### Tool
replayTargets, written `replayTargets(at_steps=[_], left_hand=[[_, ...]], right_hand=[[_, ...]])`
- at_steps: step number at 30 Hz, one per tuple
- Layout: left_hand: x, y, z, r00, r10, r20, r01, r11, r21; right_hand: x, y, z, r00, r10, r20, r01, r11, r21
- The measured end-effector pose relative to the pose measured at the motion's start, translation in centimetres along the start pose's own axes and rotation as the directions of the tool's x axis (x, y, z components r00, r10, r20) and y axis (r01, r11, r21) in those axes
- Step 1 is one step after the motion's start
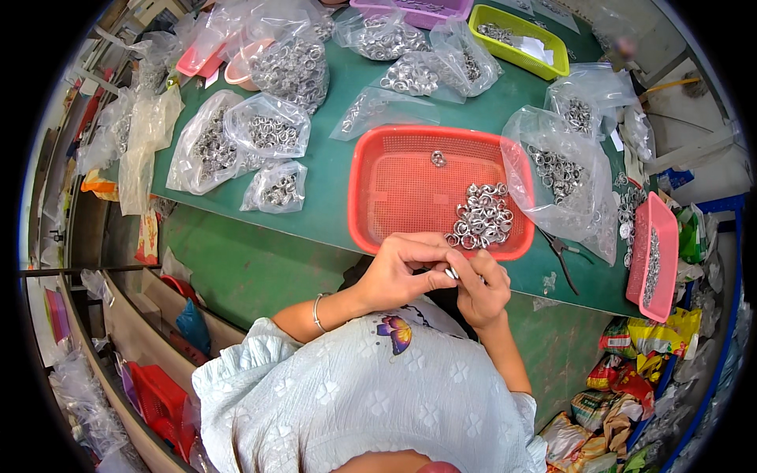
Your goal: The person repeatedly picks small metal hardware pieces from a red basket, uses pliers to open and close the pieces, and places them back into the basket. The workspace contains multiple plastic bags and trays of similar hardware on a green table.
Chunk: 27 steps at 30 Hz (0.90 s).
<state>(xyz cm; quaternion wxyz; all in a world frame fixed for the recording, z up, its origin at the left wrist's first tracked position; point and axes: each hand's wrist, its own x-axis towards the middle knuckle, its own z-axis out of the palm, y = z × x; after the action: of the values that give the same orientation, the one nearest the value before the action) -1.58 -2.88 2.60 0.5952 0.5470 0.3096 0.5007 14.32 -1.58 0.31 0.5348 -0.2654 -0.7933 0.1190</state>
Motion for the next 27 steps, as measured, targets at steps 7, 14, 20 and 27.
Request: replayTargets(at_steps=[7,14,20,27], left_hand=[[0.2,-0.1,0.0,0.991,-0.131,0.011,0.131,0.983,-0.131],[1.1,-0.8,-0.2,0.995,-0.096,-0.005,0.093,0.977,-0.193],[1.8,-1.5,-1.0,0.955,-0.28,0.095,0.276,0.726,-0.63],[1.6,-3.0,-2.0,0.948,-0.281,0.149,0.284,0.539,-0.793]], right_hand=[[0.1,0.0,0.2,0.997,0.079,0.019,-0.079,0.997,0.014],[0.0,0.0,-0.2,0.918,0.388,0.081,-0.396,0.902,0.169],[0.5,0.0,-0.2,0.569,0.786,0.241,-0.565,0.16,0.81],[0.0,0.1,0.3,0.484,0.829,0.279,-0.648,0.126,0.751]])
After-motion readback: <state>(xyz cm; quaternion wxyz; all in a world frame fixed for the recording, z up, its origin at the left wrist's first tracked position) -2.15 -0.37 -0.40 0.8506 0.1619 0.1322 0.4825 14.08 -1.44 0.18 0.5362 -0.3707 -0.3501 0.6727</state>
